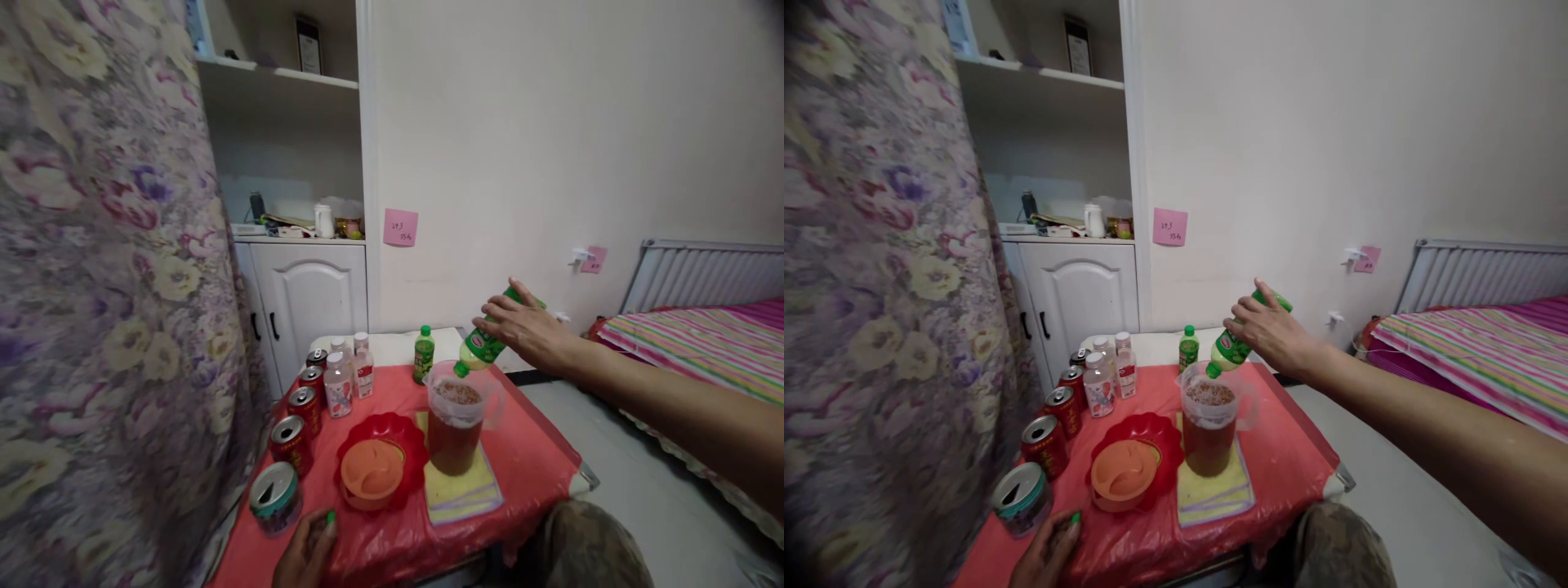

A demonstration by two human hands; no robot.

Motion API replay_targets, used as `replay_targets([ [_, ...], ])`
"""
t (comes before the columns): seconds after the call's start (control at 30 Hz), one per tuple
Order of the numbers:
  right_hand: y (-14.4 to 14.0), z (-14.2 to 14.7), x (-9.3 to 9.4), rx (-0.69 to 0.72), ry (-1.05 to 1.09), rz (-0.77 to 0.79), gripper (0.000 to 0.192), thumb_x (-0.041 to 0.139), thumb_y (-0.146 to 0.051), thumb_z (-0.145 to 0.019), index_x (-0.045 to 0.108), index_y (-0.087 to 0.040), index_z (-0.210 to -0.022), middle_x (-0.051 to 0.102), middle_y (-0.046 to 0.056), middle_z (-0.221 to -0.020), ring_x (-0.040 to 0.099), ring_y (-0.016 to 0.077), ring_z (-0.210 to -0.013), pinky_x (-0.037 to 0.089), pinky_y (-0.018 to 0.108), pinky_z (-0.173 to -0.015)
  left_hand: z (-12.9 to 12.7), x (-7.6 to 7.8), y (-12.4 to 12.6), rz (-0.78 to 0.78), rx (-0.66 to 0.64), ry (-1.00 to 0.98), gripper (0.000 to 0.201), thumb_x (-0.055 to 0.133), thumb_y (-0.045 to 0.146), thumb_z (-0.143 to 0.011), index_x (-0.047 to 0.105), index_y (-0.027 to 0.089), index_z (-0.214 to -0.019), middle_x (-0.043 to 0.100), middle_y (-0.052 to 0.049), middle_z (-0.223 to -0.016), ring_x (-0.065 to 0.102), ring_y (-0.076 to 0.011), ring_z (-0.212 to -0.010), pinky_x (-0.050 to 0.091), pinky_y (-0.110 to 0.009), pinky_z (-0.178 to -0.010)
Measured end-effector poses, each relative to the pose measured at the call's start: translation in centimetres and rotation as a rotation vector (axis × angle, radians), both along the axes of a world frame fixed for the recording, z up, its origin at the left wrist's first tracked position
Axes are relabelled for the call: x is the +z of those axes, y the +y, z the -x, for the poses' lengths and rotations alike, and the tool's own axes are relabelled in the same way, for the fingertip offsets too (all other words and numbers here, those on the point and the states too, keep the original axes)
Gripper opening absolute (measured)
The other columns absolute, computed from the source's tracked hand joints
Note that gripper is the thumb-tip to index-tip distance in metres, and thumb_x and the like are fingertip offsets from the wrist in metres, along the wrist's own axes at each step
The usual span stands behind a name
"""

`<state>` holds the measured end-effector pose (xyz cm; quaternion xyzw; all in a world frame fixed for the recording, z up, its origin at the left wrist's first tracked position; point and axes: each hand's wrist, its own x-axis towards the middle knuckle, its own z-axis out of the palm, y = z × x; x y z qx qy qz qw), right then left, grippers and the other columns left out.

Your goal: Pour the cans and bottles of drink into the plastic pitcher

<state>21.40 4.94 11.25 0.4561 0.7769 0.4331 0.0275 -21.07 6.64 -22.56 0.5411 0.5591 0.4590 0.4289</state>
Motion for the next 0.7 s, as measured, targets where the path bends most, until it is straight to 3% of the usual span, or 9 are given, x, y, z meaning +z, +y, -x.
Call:
replay_targets([
  [0.2,0.1,-2.0,-1.4,-0.009,0.033,0.046,0.032,0.049,-0.013,-0.092,0.061,-0.022,-0.120,0.067,0.009,-0.110,0.057,0.0279,-0.109,0.015,0.057,-0.113,0.2,-0.4,0.2,-0.001,0.002,0.038,0.053,0.067,0.065,-0.066,0.068,0.021,-0.097,0.080,-0.005,-0.092,0.074,-0.0285,-0.095,0.058,-0.035,-0.085],
  [0.4,0.3,-2.3,-1.6,-0.012,0.043,0.040,0.028,0.050,-0.015,-0.092,0.063,-0.023,-0.116,0.067,0.008,-0.103,0.056,0.0281,-0.109,0.017,0.057,-0.112,-0.3,0.6,0.0,-0.013,0.019,0.070,0.053,0.065,0.065,-0.065,0.068,0.021,-0.095,0.080,-0.005,-0.090,0.074,-0.0292,-0.093,0.059,-0.037,-0.084],
  [0.7,-0.1,-3.1,-1.9,-0.024,0.091,0.052,0.034,0.049,-0.012,-0.092,0.061,-0.021,-0.123,0.068,0.011,-0.113,0.057,0.0298,-0.112,0.015,0.061,-0.112,-0.4,1.3,-0.6,-0.010,0.004,0.043,0.051,0.066,0.065,-0.067,0.069,0.022,-0.095,0.079,-0.004,-0.091,0.074,-0.0283,-0.094,0.058,-0.036,-0.086],
])
